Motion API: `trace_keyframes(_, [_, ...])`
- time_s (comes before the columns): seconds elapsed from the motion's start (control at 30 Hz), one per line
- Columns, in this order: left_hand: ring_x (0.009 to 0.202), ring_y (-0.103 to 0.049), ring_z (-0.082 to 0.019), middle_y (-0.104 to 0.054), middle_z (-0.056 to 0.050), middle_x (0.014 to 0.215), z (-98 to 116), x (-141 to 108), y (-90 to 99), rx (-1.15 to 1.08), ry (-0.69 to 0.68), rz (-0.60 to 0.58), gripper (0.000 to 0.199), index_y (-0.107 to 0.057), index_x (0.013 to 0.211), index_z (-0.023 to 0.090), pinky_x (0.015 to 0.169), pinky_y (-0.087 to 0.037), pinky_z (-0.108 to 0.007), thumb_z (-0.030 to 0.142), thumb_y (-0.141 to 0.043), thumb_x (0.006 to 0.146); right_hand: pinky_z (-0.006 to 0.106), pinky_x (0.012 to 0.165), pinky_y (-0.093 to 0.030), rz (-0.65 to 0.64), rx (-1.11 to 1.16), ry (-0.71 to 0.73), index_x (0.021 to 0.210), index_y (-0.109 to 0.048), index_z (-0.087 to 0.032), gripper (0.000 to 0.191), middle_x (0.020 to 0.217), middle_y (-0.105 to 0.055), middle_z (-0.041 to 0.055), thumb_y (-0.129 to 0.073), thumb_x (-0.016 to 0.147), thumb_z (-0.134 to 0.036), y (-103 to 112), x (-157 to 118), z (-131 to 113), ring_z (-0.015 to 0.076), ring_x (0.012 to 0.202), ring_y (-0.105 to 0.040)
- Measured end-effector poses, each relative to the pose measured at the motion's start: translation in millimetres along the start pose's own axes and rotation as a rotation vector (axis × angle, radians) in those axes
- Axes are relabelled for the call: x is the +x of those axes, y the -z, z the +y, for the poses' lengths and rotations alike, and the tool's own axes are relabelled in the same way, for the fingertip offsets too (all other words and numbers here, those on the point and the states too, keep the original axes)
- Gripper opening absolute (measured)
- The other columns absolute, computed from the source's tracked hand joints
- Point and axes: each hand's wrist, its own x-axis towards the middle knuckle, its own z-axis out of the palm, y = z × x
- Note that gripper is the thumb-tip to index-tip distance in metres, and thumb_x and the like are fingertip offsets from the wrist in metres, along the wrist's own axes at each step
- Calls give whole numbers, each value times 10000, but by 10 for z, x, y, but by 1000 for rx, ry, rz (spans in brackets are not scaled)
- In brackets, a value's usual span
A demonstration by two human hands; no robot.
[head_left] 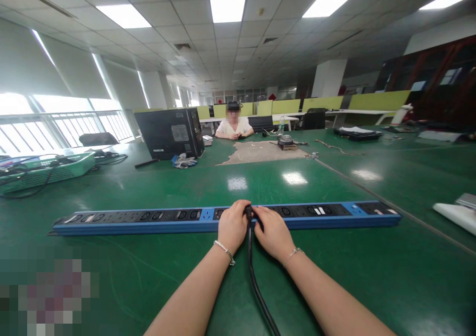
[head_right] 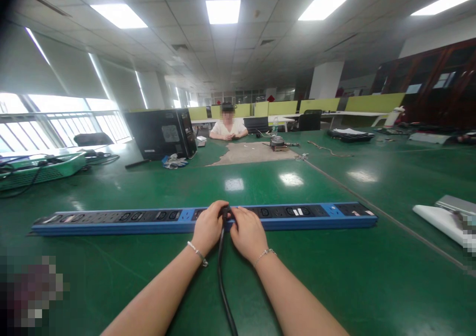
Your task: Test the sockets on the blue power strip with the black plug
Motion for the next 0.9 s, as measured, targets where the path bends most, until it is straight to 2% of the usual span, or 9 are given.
trace_keyframes(0.23, [927,-604,-171,-653,-36,1005,-57,-8,24,42,-68,19,216,-543,1045,221,822,-463,-316,245,-508,833,375,1003,-356,8,-17,-39,1173,-561,-168,416,1164,-608,86,-440,775,-177,23,-7,-30,199,1128,-502])
trace_keyframes(0.4, [900,-589,-179,-639,-46,971,-53,-22,43,149,-152,33,217,-524,1033,206,805,-452,-326,323,-439,871,363,1007,-349,4,-9,-50,1169,-564,-160,419,1161,-613,77,-435,770,-163,26,1,-44,194,1127,-500])
trace_keyframes(0.57, [925,-576,-178,-612,-60,1059,-11,-50,44,233,-226,-13,233,-509,1076,215,809,-443,-333,284,-381,895,363,1004,-352,-10,-3,-29,1150,-577,-173,410,1152,-620,68,-443,763,-157,22,13,-35,192,1123,-504])
trace_keyframes(0.9, [924,-582,-180,-619,-46,1045,-27,-45,21,242,-197,-30,234,-509,1075,222,814,-441,-327,317,-428,877,353,1011,-356,23,-6,-14,1090,-610,-129,389,1144,-624,89,-406,758,-124,5,22,-36,191,1105,-516])
